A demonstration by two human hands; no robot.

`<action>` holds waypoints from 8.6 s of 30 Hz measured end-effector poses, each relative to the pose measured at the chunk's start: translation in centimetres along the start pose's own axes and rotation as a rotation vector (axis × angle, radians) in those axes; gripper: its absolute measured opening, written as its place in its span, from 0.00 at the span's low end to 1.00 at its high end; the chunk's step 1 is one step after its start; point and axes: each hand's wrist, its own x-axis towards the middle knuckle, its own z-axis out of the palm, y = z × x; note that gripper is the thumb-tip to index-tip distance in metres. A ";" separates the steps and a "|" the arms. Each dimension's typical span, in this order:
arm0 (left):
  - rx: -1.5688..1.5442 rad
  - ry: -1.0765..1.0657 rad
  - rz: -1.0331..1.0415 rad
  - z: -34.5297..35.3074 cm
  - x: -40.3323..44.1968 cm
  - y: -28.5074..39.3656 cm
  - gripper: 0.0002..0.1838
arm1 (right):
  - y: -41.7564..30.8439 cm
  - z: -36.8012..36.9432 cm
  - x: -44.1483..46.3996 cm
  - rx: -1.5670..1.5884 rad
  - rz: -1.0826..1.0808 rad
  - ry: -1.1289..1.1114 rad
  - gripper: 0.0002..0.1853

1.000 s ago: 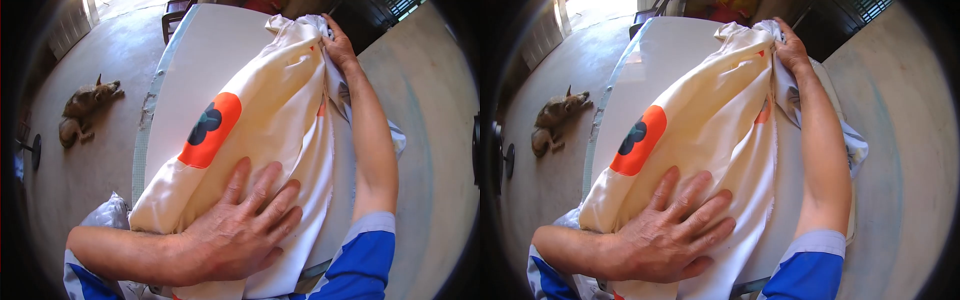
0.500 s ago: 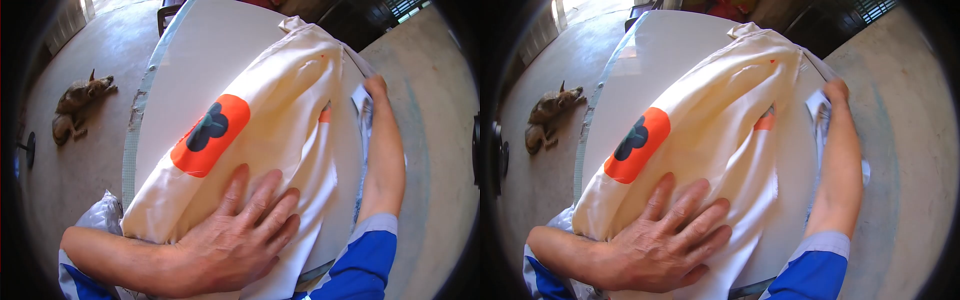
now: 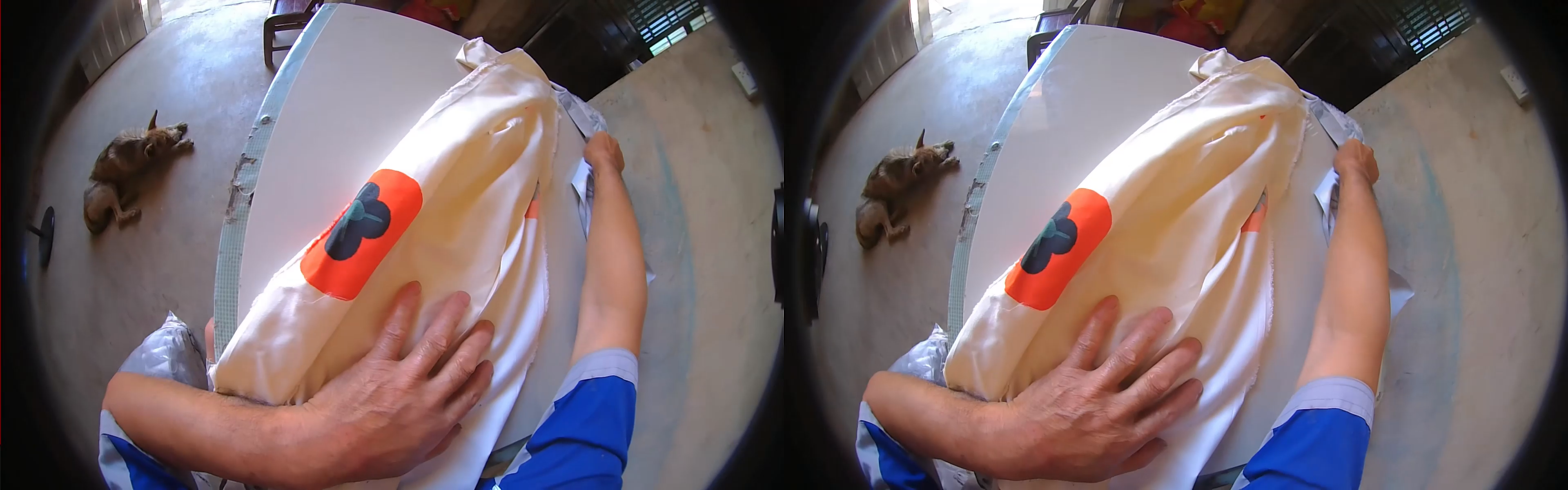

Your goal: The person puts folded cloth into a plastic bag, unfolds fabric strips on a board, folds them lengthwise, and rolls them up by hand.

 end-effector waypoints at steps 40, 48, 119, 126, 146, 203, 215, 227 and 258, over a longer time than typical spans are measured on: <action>-0.940 0.593 -0.701 -0.1 -20.2 1.0 0.24 | 8.5 -8.3 -41.9 0.712 -1.030 0.064 0.19; -1.352 0.644 -0.694 0.1 -22.3 1.5 0.19 | 8.6 -7.5 -42.3 0.678 -1.028 0.144 0.18; -1.082 0.396 -0.420 4.9 -17.6 14.7 0.30 | 9.3 -15.1 -66.2 1.344 -0.973 -0.105 0.08; -1.276 0.681 -0.505 3.2 -18.2 11.3 0.14 | 11.1 -13.9 -65.7 1.281 -1.049 -0.184 0.12; -0.713 0.626 -0.398 5.8 -16.0 13.3 0.20 | 10.2 -4.3 -62.8 2.010 -0.156 -0.712 0.23; -0.545 0.277 0.106 3.3 -20.6 17.1 0.01 | 4.2 -14.0 -46.2 1.858 -0.466 -1.015 0.23; -0.674 0.288 -0.287 8.9 -25.4 12.4 0.09 | -9.4 -12.6 -25.8 2.126 -0.176 -0.548 0.16; -1.008 0.396 -0.466 10.7 -25.6 10.5 0.12 | 1.1 -25.9 -54.3 1.267 -1.889 -0.528 0.09; -0.656 0.213 -0.099 1.2 -26.6 18.2 0.11 | -11.4 -15.0 -33.6 1.820 -0.626 -0.409 0.21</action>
